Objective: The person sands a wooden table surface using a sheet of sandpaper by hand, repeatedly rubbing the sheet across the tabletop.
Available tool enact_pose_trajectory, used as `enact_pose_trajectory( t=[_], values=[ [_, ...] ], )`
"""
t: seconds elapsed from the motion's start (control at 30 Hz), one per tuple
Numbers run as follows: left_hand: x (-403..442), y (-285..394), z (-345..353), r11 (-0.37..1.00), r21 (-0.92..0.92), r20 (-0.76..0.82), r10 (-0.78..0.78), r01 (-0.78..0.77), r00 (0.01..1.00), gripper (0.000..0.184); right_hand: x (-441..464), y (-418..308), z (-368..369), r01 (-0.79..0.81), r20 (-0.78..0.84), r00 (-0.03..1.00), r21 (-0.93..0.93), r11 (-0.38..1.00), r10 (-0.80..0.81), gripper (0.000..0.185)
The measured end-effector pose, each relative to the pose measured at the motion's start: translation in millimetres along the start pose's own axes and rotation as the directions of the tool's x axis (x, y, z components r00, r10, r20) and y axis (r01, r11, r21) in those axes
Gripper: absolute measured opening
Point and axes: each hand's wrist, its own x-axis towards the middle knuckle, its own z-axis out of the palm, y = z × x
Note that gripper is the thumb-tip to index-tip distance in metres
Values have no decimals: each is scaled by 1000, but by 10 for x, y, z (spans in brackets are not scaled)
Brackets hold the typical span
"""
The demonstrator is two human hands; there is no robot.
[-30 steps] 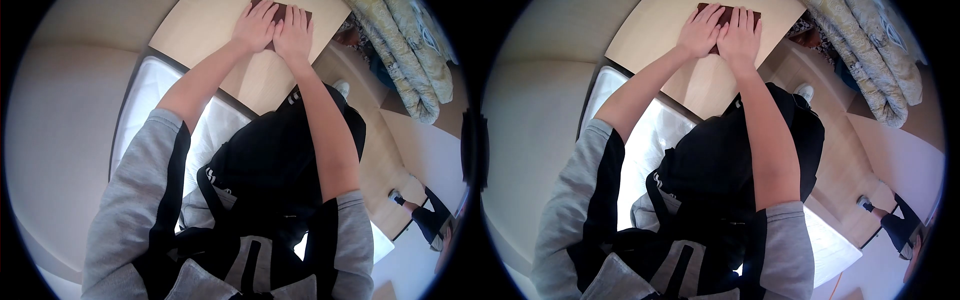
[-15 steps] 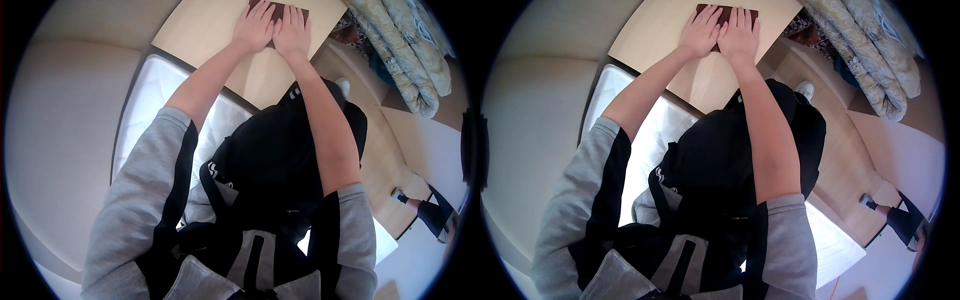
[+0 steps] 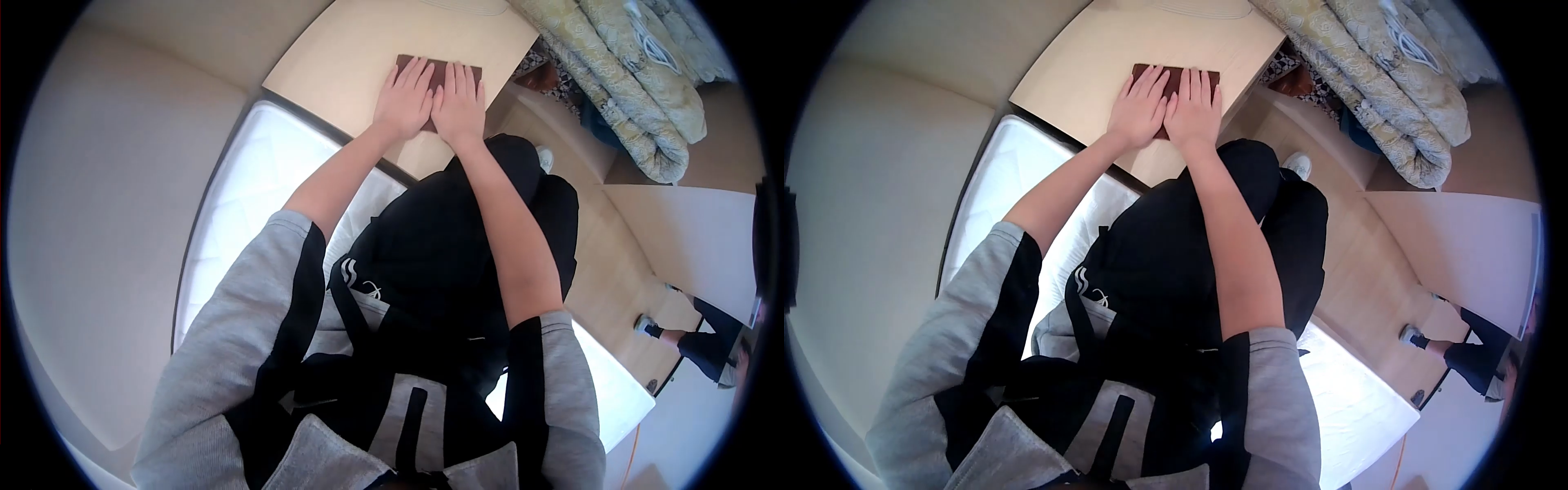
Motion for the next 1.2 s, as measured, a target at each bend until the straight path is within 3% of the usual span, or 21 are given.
enact_pose_trajectory(
  t=[0.5, 1.2],
  values=[
    [-127, 34, -21, 999, -10, -11, 32, -32, 999, 53, -118, -34, -95, 20, 5, 1000, 36, 999, -20, 55],
    [490, -210, 127, 995, -15, -61, 102, -103, 993, 51, 438, 114, 92, 3, -65, 998, 43, 999, 0, 54]
  ],
)
